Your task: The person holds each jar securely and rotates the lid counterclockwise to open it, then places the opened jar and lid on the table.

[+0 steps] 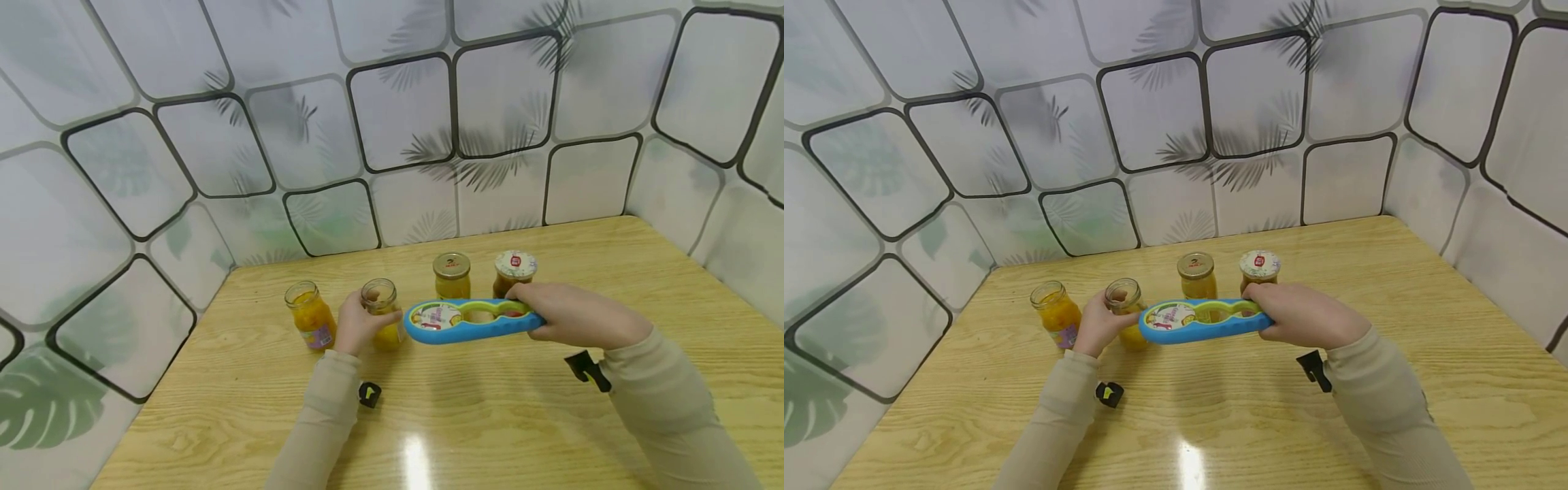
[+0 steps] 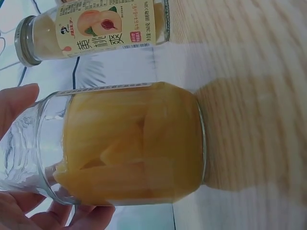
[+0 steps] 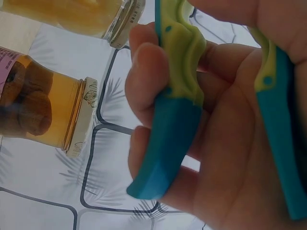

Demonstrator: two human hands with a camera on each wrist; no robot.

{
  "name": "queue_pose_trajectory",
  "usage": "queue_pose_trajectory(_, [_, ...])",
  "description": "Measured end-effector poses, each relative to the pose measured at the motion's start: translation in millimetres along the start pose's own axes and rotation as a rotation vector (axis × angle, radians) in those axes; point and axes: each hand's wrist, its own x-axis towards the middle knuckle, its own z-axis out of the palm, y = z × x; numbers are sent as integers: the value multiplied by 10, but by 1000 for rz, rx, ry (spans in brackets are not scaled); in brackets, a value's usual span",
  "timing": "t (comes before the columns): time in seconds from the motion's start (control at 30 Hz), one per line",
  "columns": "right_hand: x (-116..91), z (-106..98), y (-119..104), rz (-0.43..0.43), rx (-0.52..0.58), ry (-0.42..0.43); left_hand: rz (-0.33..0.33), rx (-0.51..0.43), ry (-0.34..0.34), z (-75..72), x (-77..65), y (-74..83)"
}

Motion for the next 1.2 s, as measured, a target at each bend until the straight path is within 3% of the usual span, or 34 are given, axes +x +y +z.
queue_pose_trajectory(0.43, [15, 17, -10, 4, -6, -23, 1, -28, 1, 8, 26, -25])
queue_pose_trajectory(0.77, [35, 38, -25, 32, 5, -44, 17, -31, 43, 16, 14, -7])
queue_pose_trajectory(1.2, [85, 86, -6, -2, 7, -36, 27, -46, 68, 12, 25, -25])
